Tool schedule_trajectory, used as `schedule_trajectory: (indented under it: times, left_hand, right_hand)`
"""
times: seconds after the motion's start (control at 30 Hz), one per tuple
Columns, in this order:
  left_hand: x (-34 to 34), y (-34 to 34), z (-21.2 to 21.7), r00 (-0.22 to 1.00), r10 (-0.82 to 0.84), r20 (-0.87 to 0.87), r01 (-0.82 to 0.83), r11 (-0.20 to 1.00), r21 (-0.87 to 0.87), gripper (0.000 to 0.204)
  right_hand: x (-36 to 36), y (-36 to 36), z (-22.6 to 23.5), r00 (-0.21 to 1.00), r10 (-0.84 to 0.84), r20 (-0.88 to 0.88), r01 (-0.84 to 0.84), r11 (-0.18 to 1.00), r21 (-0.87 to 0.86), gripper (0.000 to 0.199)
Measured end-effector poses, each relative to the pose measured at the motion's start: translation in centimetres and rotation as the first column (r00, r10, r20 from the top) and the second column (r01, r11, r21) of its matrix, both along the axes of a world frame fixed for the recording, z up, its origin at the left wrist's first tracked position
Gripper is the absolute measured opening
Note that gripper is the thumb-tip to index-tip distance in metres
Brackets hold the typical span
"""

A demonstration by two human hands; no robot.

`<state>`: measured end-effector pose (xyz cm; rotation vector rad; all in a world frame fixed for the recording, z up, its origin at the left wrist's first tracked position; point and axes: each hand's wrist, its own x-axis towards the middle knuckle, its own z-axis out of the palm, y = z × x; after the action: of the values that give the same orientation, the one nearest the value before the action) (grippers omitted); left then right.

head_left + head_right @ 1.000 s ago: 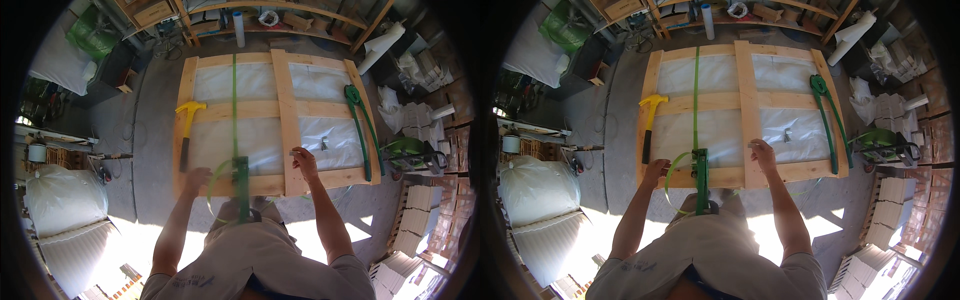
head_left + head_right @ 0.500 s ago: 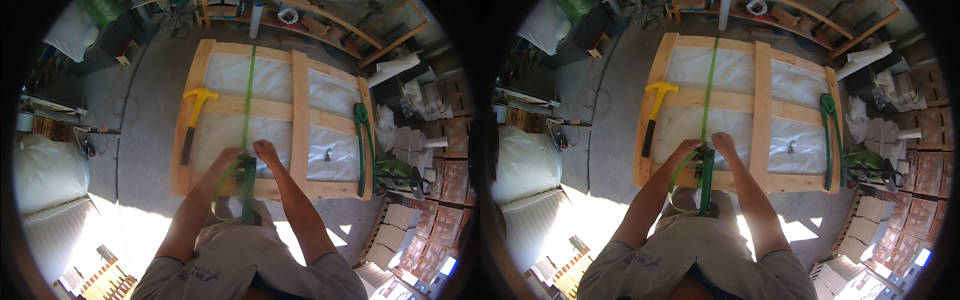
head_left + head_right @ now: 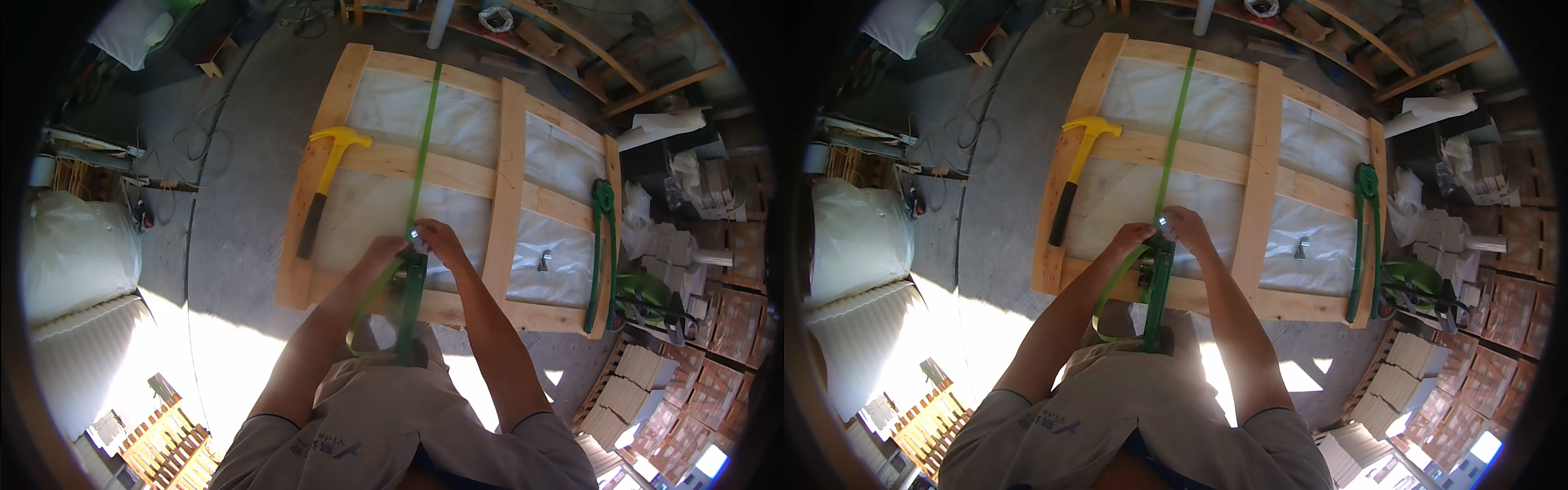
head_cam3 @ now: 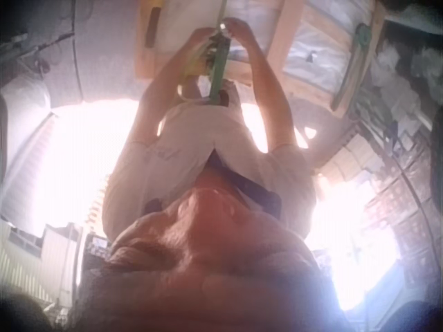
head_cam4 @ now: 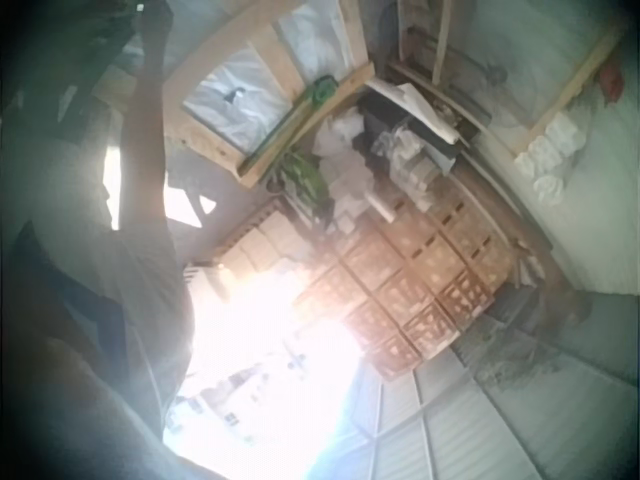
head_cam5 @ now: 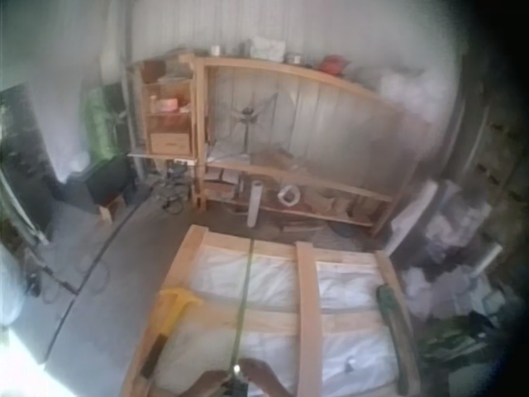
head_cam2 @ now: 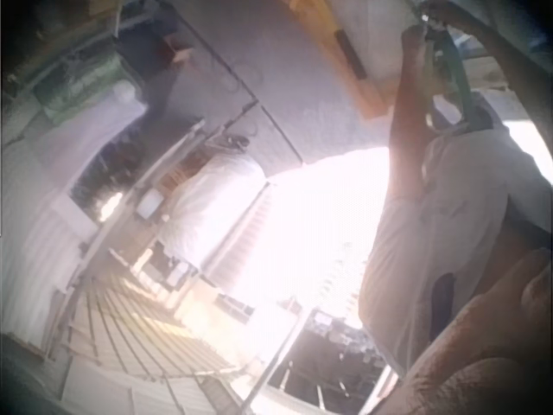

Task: The person wraps a green plastic strap around a wooden crate, threads it through a tensioner, and tightens it with a ratchet handle. They repeat this process on multiple sides of the crate, securing the straps in place.

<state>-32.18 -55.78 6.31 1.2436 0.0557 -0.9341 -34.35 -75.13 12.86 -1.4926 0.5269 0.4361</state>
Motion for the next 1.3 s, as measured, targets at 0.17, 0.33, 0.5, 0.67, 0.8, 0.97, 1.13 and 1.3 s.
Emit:
schedule_trajectory:
  times: [0.17, 0.33, 0.5, 0.67, 0.8, 0.97, 1.13, 1.3]
  left_hand:
    - [0.1, 0.3, -0.6, 0.995, -0.063, 0.072, 0.057, 0.995, 0.083, 0.033]
    - [0.2, 0.1, -1.1, 0.970, -0.139, 0.197, 0.093, 0.970, 0.227, 0.036]
    - [0.6, -0.1, 1.0, 0.929, -0.235, 0.285, 0.138, 0.936, 0.323, 0.038]
    - [0.4, 0.2, 2.5, 0.979, -0.154, 0.135, 0.104, 0.943, 0.317, 0.038]
    - [1.3, 0.2, -0.7, 0.974, -0.157, 0.162, 0.101, 0.946, 0.309, 0.033]
    - [1.9, 0.1, -2.6, 0.979, -0.148, 0.141, 0.117, 0.971, 0.206, 0.028]
    - [1.5, -0.7, 3.5, 0.991, -0.045, -0.128, 0.055, 0.996, 0.075, 0.031]
    - [0.9, -1.8, 7.3, 0.986, -0.035, -0.163, 0.059, 0.988, 0.146, 0.030]
  right_hand:
    - [0.2, 1.2, -0.8, 0.998, -0.025, 0.063, 0.035, 0.987, -0.158, 0.027]
    - [0.3, 2.4, -1.1, 0.995, -0.004, 0.104, 0.025, 0.979, -0.200, 0.025]
    - [-0.4, 2.7, -2.0, 0.997, 0.033, 0.076, -0.009, 0.955, -0.298, 0.025]
    - [-0.6, 3.3, -2.8, 0.974, 0.145, 0.174, -0.032, 0.849, -0.527, 0.030]
    - [-0.8, 3.0, -1.1, 0.991, -0.137, -0.007, 0.124, 0.912, -0.391, 0.044]
    - [-5.6, -3.8, 2.8, 0.907, -0.361, 0.219, 0.416, 0.849, -0.325, 0.031]
    - [-15.6, -18.5, 3.1, 0.743, -0.517, 0.425, 0.647, 0.393, -0.654, 0.019]
    - [-27.0, -30.3, 3.3, 0.673, -0.697, 0.248, 0.172, -0.179, -0.969, 0.036]
